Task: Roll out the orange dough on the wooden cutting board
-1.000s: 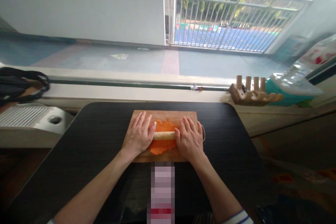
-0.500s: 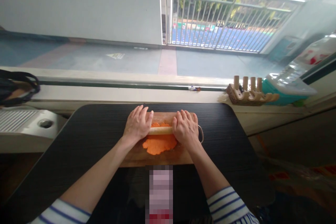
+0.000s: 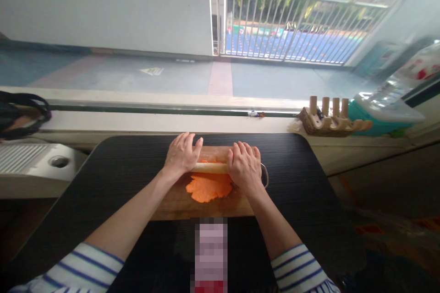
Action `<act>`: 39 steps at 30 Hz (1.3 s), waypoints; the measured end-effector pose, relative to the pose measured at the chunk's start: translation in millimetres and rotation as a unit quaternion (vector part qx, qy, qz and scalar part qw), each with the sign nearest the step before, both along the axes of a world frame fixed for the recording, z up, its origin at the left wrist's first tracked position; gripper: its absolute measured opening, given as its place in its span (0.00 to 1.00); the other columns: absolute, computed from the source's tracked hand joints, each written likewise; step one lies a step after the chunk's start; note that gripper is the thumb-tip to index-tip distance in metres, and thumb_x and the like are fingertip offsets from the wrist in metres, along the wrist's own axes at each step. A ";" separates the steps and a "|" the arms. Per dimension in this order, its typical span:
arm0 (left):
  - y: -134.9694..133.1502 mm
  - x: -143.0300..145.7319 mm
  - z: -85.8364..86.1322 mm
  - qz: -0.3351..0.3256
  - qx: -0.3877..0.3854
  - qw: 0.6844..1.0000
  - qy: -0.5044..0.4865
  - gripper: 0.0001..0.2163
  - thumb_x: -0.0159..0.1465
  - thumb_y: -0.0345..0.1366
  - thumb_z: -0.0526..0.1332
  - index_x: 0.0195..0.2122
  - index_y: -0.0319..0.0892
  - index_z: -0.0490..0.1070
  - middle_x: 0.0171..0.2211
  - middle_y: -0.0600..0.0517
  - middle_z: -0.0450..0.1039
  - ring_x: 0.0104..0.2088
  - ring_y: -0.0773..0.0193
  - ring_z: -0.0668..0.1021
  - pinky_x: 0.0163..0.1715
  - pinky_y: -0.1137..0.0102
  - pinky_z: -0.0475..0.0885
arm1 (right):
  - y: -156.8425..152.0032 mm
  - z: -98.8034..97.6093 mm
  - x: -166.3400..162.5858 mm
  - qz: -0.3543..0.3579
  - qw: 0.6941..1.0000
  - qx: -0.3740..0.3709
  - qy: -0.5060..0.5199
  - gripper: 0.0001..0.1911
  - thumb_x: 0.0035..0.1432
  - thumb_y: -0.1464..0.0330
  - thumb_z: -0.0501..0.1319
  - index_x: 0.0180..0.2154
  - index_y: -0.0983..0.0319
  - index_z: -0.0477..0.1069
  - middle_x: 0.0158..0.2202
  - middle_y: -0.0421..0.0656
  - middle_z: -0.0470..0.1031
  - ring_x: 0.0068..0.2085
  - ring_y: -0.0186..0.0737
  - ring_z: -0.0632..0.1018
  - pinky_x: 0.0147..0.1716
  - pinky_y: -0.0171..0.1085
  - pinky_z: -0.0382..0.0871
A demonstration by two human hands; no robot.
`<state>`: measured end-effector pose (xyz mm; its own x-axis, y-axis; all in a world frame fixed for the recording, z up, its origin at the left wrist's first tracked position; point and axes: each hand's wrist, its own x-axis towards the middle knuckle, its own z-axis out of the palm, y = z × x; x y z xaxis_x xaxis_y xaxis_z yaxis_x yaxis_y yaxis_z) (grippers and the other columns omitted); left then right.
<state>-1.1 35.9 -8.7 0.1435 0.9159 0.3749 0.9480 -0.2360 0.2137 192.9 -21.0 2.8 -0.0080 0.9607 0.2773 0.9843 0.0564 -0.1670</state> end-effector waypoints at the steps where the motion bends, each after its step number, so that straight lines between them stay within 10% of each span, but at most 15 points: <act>1: 1.9 0.1 0.3 -0.001 0.001 1.000 0.003 0.23 0.68 0.47 0.44 0.47 0.34 0.70 0.48 0.37 0.73 0.52 0.50 0.72 0.53 0.56 0.64 | 0.7 0.0 0.0 0.000 1.000 0.000 0.001 0.22 0.68 0.63 0.43 0.53 0.62 0.68 0.56 0.48 0.71 0.58 0.45 0.68 0.58 0.46 0.49; 39: 45.5 13.2 16.7 0.004 0.040 0.998 0.043 0.20 0.68 0.44 0.44 0.34 0.39 0.71 0.32 0.41 0.76 0.37 0.51 0.77 0.40 0.60 0.66 | 41.7 11.0 -2.3 -0.066 0.995 -0.068 0.022 0.18 0.67 0.65 0.44 0.37 0.59 0.71 0.39 0.46 0.79 0.46 0.42 0.76 0.49 0.43 0.57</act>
<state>12.1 81.4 8.1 0.1707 0.8851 0.4329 0.9641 -0.2407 0.1121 190.7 20.7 13.8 0.1304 0.9814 0.1412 0.9732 -0.0994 -0.2075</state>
